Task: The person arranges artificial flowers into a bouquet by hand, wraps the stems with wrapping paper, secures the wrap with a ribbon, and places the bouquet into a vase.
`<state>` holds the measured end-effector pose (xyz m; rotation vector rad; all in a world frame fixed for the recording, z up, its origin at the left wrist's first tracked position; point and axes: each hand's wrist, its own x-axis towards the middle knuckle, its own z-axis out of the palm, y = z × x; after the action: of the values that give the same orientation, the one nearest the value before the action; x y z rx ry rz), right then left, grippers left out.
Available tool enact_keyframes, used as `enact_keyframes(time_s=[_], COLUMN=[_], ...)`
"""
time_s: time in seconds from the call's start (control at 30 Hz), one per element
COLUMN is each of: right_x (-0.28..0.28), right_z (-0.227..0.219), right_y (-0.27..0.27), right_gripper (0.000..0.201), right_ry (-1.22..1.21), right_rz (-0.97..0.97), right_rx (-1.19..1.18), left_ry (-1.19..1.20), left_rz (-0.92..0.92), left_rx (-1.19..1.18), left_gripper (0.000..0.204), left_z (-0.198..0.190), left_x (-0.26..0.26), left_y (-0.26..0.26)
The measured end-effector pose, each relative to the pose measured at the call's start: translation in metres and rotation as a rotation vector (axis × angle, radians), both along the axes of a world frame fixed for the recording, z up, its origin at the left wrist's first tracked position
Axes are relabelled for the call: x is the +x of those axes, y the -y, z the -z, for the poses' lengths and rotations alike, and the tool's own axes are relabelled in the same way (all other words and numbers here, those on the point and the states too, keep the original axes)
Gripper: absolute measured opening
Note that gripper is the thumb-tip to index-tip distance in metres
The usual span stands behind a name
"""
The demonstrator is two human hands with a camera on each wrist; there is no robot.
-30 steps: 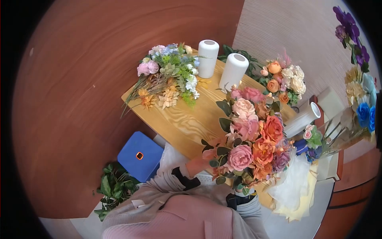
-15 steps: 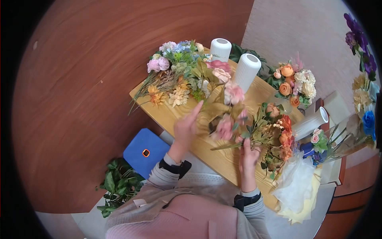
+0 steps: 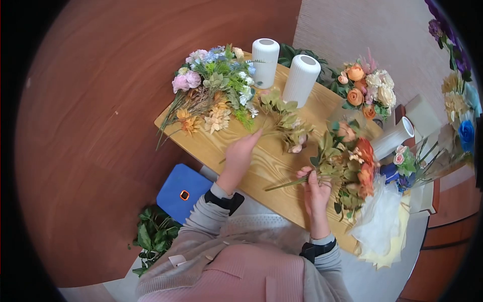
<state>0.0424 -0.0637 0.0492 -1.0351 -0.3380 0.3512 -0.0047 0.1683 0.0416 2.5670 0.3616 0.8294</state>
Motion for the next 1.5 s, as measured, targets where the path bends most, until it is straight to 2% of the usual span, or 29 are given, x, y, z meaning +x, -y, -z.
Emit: enact_keyframes(time_s=[0.07, 0.13, 0.23, 0.37, 0.43, 0.47, 0.53, 0.57, 0.63, 0.7, 0.77, 0.83, 0.87, 0.93, 0.97, 1.03, 1.07, 1.1, 1.13, 1.17, 1.2, 1.23, 1.3, 1.37, 1.4, 1.47, 1.5], right_x=[-0.003, -0.003, 0.001, 0.007, 0.01, 0.011, 0.014, 0.018, 0.027, 0.044, 0.062, 0.077, 0.079, 0.078, 0.078, 0.076, 0.076, 0.076, 0.078, 0.078, 0.078, 0.078, 0.078, 0.08, 0.081, 0.078, 0.075], right_z=[-0.006, -0.006, -0.004, -0.012, -0.022, -0.03, -0.043, -0.046, -0.049, -0.04, -0.015, 0.016, 0.021, 0.027, 0.024, 0.018, 0.02, 0.023, 0.028, 0.029, 0.03, 0.029, 0.028, 0.029, 0.029, 0.023, 0.019], right_y=[-0.006, -0.009, -0.014, -0.02, -0.027, -0.032, -0.046, -0.054, -0.07, -0.087, -0.101, -0.105, -0.104, -0.102, -0.1, -0.095, -0.095, -0.093, -0.093, -0.093, -0.093, -0.092, -0.088, -0.084, -0.081, -0.073, -0.069], right_gripper=[0.019, 0.024, 0.023, 0.023, 0.021, 0.021, 0.019, 0.019, 0.019, 0.021, 0.022, 0.025, 0.027, 0.034, 0.034, 0.04, 0.046, 0.046, 0.046, 0.047, 0.046, 0.046, 0.048, 0.05, 0.053, 0.055, 0.057], right_ry=[-0.075, -0.181, -0.246, -0.249, -0.191, -0.191, -0.156, -0.156, -0.129, -0.114, -0.317, -0.361, -0.398, -0.437, -0.435, -0.406, -0.37, -0.369, -0.288, -0.205, -0.204, -0.2, -0.114, -0.063, -0.012, 0.033, 0.076], right_rz=[-0.025, -0.056, -0.02, -0.017, -0.077, -0.075, -0.13, -0.125, -0.248, -0.266, -0.306, -0.306, -0.315, -0.307, -0.314, -0.294, -0.264, -0.267, -0.179, -0.092, -0.057, -0.064, -0.078, -0.13, -0.179, -0.216, -0.263], right_rx=[0.041, 0.088, 0.109, 0.107, 0.112, 0.112, 0.112, 0.111, 0.134, 0.15, 0.053, 0.017, -0.024, -0.049, -0.05, -0.246, -0.299, -0.298, -0.389, -0.48, -0.49, -0.49, -0.626, -0.706, -0.788, -0.809, -0.831], left_ry=[-0.081, 0.054, 0.047, -0.056, -0.054, -0.054, -0.161, -0.162, -0.115, -0.084, -0.052, -0.06, -0.056, -0.049, -0.045, 0.254, 0.254, 0.29, 0.325, 0.328, 0.223, 0.119, 0.112, -0.075, -0.073, 0.339, 0.341], left_rz=[0.044, 0.152, 0.17, 0.133, 0.291, 0.294, 0.377, 0.381, 0.476, 0.512, 0.544, 0.348, 0.345, 0.058, 0.052, -0.17, -0.172, -0.229, -0.286, -0.292, -0.261, -0.23, -0.247, -0.257, -0.253, -0.065, -0.06], left_rx=[-0.026, -0.048, -0.187, -0.24, -0.186, -0.187, -0.334, -0.335, -0.414, -0.499, -0.582, -0.38, -0.372, -0.687, -0.686, -0.38, -0.378, -0.161, 0.06, 0.064, 0.02, -0.025, -0.048, -0.122, -0.121, -0.577, -0.572], left_gripper=[0.042, 0.038, 0.037, 0.039, 0.039, 0.039, 0.037, 0.037, 0.037, 0.036, 0.035, 0.032, 0.032, 0.028, 0.028, 0.028, 0.028, 0.029, 0.03, 0.03, 0.032, 0.034, 0.034, 0.03, 0.03, 0.022, 0.022], left_z=[0.006, 0.008, 0.004, 0.009, 0.013, 0.013, 0.012, 0.015, 0.022, 0.02, 0.018, 0.017, 0.013, 0.003, -0.004, -0.017, -0.018, -0.014, -0.012, -0.009, -0.005, -0.002, -0.003, -0.006, 0.0, 0.005, 0.009], left_x=[0.004, 0.004, -0.006, -0.006, 0.0, 0.002, 0.007, 0.009, 0.013, 0.008, -0.001, -0.012, -0.015, -0.02, -0.02, -0.016, -0.012, -0.006, 0.001, 0.007, 0.013, 0.019, 0.029, 0.035, 0.038, 0.045, 0.047], left_y=[-0.002, -0.007, -0.017, -0.023, -0.018, -0.013, -0.001, 0.001, 0.003, 0.0, -0.011, -0.032, -0.043, -0.063, -0.071, -0.089, -0.1, -0.114, -0.127, -0.139, -0.149, -0.158, -0.168, -0.175, -0.179, -0.186, -0.187])
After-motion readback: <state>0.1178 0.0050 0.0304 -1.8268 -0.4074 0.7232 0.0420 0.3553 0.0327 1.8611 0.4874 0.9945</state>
